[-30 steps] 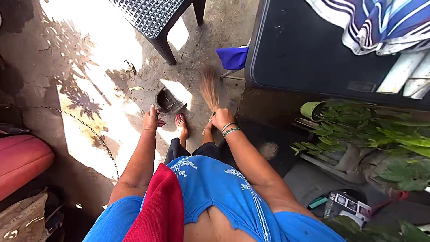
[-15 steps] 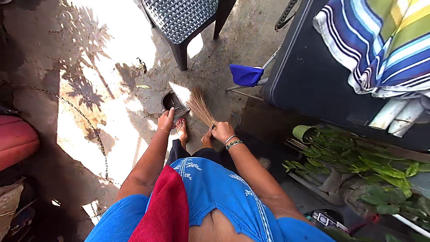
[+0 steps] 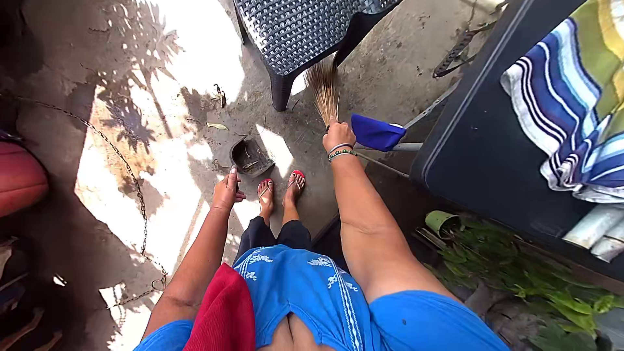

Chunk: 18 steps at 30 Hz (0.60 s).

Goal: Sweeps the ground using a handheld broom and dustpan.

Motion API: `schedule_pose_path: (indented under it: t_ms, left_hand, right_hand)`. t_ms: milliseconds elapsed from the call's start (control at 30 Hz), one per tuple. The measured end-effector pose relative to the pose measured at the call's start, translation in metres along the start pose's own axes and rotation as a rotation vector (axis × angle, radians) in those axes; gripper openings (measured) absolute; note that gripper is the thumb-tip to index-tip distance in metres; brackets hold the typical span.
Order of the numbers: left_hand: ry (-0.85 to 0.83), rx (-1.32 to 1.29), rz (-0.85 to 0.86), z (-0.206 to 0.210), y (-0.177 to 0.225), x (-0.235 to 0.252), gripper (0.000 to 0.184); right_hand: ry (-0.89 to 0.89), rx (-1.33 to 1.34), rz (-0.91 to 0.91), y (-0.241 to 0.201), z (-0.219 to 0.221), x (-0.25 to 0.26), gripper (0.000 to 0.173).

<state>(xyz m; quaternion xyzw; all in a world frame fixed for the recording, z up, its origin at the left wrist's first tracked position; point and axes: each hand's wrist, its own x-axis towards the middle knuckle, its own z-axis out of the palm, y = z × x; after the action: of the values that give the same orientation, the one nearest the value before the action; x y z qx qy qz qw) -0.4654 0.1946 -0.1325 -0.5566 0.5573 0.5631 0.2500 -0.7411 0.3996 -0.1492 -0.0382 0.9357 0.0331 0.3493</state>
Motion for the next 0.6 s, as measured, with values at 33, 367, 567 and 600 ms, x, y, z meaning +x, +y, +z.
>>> schedule_pose_path:
  t_ms: [33, 367, 567, 600]
  left_hand:
    - [0.007, 0.001, 0.000, 0.001, -0.001, 0.004, 0.072]
    - [-0.028, 0.137, 0.031, 0.019, 0.005, 0.019, 0.072]
    - [-0.044, 0.238, 0.053, 0.035, 0.002, 0.020, 0.072]
    - [-0.044, 0.245, 0.054, 0.035, 0.000, 0.019, 0.073]
  right_hand:
    - [-0.054, -0.038, -0.020, 0.001, 0.009, -0.001, 0.067]
    - [-0.052, 0.047, -0.104, 0.086, -0.027, -0.109, 0.057]
    - [-0.271, -0.029, -0.084, 0.053, 0.045, -0.113, 0.059]
    - [-0.337, -0.047, -0.130, 0.046, 0.052, -0.122, 0.058]
